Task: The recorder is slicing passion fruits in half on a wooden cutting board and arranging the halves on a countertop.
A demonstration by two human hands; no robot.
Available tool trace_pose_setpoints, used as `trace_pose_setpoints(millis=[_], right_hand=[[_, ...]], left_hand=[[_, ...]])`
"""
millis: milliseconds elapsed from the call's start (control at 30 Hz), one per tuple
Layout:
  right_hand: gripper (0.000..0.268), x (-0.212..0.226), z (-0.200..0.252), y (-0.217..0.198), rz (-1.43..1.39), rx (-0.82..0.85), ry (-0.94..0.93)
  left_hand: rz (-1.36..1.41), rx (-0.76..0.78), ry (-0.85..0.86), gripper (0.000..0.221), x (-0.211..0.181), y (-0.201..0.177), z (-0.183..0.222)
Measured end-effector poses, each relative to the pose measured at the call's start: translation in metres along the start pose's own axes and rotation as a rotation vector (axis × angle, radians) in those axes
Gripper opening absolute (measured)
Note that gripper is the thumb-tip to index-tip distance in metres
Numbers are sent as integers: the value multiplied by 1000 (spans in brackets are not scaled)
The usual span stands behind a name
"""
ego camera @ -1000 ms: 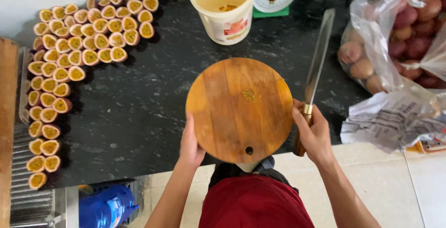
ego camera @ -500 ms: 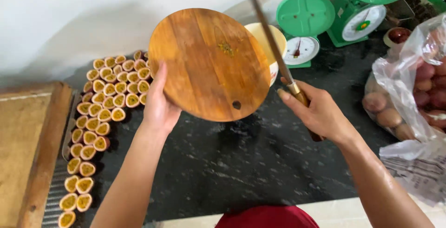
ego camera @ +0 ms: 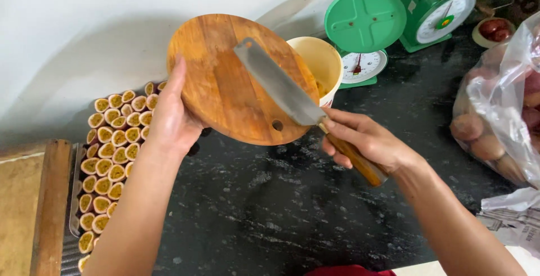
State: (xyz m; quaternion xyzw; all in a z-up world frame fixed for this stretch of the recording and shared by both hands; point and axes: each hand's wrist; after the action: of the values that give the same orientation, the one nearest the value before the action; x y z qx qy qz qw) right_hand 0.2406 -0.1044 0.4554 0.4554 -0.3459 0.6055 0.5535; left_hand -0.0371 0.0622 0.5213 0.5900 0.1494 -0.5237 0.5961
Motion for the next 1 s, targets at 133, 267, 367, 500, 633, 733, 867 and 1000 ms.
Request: trace_pose_setpoints(millis=[133,267,367,500,633,733,867,1000], right_hand=[[53,-25,-6,-22,-69,-64,2],[51,-51,-8,-42,-48,-217,67],[53,-51,-3,-42,-10,-285,115],[54,-58,7,-47,-121,-240,114],[54,-67,41,-59,-154,-258,208],[51,-64,73,-65,-33,-314,252],[45,-56,85,-53,69,-271,111],[47,-40,64,-19,6,-60,48]], left_hand=[[-14,14,14,70,-2,-6,0],[-23,1,54,69,-6,-9,5],[-46,-32,77,68,-13,-16,12],[-80,-41,72,68,-15,-6,17],[-92,-32,67,68,-12,-12,10],[-83,-16,72,69,-10,-14,7],[-93,14,80,72,-6,-13,4],[-101,3,69,73,-5,-4,7]])
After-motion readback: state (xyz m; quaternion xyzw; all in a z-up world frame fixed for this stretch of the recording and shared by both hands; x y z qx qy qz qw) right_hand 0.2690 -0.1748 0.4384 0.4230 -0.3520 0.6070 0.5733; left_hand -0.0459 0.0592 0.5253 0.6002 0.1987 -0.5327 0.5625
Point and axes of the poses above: each hand's wrist, its own z-axis away from the middle knuckle, its own y-axis out of the palm, x = y × z, and after that the axes turned 13 degrees about z, right-handed
